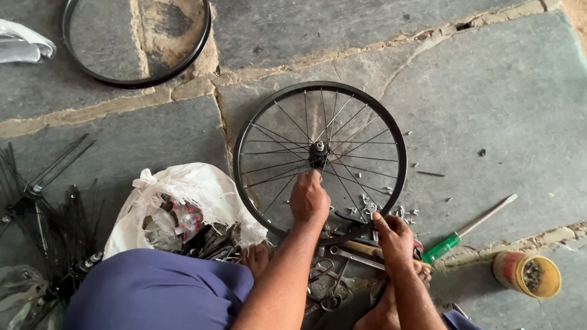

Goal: The person is repairing a bicycle wheel by inserting spokes into the hub and rim, then tightening the spoke nipples by hand and using a tool.

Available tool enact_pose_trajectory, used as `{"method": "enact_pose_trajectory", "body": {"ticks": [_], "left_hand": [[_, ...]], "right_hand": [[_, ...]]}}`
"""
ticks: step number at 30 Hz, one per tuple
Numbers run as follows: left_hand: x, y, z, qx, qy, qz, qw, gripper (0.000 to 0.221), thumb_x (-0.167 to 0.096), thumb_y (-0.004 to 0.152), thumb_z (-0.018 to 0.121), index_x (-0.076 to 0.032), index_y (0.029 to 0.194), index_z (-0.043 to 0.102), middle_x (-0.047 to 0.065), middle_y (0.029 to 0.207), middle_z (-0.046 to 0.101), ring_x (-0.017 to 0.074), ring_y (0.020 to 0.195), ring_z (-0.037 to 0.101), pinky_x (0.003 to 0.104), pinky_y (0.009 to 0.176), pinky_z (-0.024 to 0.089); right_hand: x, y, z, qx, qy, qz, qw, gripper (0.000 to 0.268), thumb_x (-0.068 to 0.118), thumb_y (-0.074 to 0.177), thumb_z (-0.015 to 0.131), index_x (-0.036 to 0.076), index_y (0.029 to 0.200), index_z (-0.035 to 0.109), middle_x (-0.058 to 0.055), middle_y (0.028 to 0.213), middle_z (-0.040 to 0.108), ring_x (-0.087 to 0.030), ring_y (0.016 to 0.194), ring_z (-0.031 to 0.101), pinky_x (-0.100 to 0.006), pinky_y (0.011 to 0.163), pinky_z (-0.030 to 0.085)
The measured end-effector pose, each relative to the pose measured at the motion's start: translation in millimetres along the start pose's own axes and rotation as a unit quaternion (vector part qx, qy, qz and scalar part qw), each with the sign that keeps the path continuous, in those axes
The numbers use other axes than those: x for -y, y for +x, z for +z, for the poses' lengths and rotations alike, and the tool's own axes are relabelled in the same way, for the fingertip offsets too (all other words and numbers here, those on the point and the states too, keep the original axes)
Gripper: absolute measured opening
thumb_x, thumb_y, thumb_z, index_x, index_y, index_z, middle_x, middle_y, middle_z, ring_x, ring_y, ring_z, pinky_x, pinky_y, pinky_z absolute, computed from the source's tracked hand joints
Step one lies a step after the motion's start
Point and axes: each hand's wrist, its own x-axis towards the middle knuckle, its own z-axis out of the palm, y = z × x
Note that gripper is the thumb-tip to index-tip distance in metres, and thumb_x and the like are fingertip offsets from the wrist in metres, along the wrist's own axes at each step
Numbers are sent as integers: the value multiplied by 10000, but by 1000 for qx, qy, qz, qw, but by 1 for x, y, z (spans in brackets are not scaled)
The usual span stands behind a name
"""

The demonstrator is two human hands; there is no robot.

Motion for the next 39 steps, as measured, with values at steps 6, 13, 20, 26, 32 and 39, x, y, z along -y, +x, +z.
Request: {"method": "enact_pose_trajectory", "body": {"ticks": [6,13,20,26,32,39], "left_hand": [[-5,18,-25,42,41,-90,994,178,-199,899,728,-66,974,637,155,966,716,370,907,715,493,739,570],[-11,23,-34,78,86,-131,985,198,-226,923,658,-55,1010,608,172,994,713,349,893,734,464,715,603],[-15,6,-17,106,-22,-186,977,327,-286,891,644,-45,1081,532,236,997,719,426,910,700,529,810,554],[6,-30,16,127,-355,-300,876,468,-489,1059,536,-32,1009,624,303,965,676,485,868,640,494,706,492],[6,-44,29,-6,-334,-212,918,438,-436,1058,483,-27,993,629,159,923,714,346,835,677,449,732,521],[-20,-37,-1,-11,-303,-230,925,288,-316,1023,528,-45,1021,626,154,898,698,352,814,676,464,732,518]], "right_hand": [[16,-12,10,3,-49,-1,999,391,320,888,791,-16,1072,714,-17,818,643,-101,703,526,-274,602,425],[17,-11,8,6,-51,9,999,434,332,876,804,-26,1105,715,-29,846,661,-118,738,546,-283,637,446],[14,-6,10,48,-21,45,998,610,258,771,884,-6,1233,585,-37,950,715,-123,828,633,-287,713,505],[17,-4,11,19,5,52,998,501,183,740,897,-22,1128,656,-70,910,696,-167,791,623,-305,705,512],[18,-5,15,6,-22,45,999,501,153,724,907,-7,1121,647,-48,897,689,-156,790,628,-306,710,522],[27,-13,20,-28,-117,22,993,530,189,690,927,-35,1095,668,-84,918,692,-186,813,633,-322,741,527]]}}
